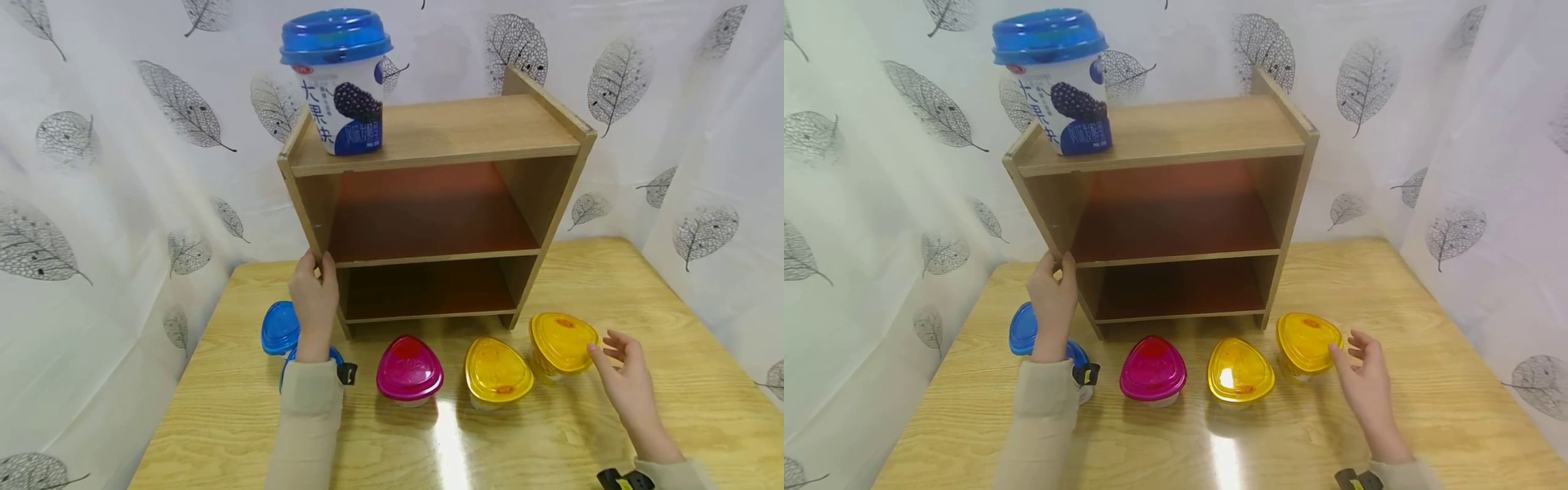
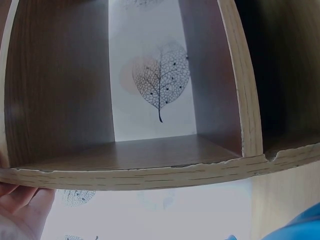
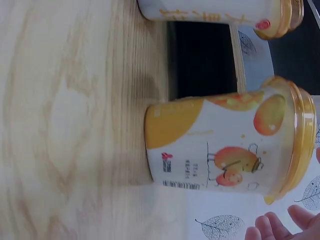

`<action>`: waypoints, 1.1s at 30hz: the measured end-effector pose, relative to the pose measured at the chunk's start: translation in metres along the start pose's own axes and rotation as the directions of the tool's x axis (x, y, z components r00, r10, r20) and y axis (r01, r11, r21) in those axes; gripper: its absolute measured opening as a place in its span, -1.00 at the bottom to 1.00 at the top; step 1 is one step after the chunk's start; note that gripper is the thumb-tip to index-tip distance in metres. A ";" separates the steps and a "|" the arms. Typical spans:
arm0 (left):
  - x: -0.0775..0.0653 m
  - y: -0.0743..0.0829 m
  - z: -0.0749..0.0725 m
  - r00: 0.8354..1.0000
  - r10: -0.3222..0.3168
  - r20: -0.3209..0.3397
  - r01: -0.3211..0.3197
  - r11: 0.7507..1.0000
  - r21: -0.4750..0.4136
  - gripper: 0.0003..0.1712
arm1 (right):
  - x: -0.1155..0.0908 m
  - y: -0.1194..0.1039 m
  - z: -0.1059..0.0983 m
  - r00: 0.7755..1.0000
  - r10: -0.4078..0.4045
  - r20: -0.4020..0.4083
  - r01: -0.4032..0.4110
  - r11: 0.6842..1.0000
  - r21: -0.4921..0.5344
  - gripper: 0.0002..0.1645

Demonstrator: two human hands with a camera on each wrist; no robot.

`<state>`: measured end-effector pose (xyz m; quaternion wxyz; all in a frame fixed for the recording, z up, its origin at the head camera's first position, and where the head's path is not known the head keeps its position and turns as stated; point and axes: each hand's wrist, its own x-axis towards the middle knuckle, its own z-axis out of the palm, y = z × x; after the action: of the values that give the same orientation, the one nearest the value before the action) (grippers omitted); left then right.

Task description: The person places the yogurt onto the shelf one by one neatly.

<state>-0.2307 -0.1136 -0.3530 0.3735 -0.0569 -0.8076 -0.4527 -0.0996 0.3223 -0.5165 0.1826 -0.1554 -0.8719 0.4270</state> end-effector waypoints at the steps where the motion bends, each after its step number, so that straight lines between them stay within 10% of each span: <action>1: 0.000 0.000 0.000 1.000 0.001 0.001 -0.001 1.000 0.000 -0.76 | 0.000 0.006 0.002 1.000 -0.004 -0.006 0.004 1.000 0.005 -0.18; 11: 0.001 -0.002 0.000 1.000 0.005 0.004 -0.005 1.000 0.009 -0.75 | 0.005 0.014 0.008 1.000 0.019 -0.007 -0.018 1.000 0.020 -0.25; 24: 0.000 -0.003 0.000 1.000 0.012 0.001 -0.012 1.000 0.004 -0.76 | -0.007 -0.087 -0.015 1.000 -0.003 0.025 0.003 1.000 0.001 -0.48; 33: 0.001 -0.001 -0.001 1.000 0.013 0.005 -0.013 1.000 0.012 -0.77 | 0.001 -0.038 -0.001 0.997 0.071 0.005 -0.071 0.994 0.086 -0.26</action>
<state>-0.2312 -0.1152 -0.3528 0.3747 -0.0614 -0.8108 -0.4453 -0.1046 0.3016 -0.4854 0.1727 -0.1779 -0.8468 0.4706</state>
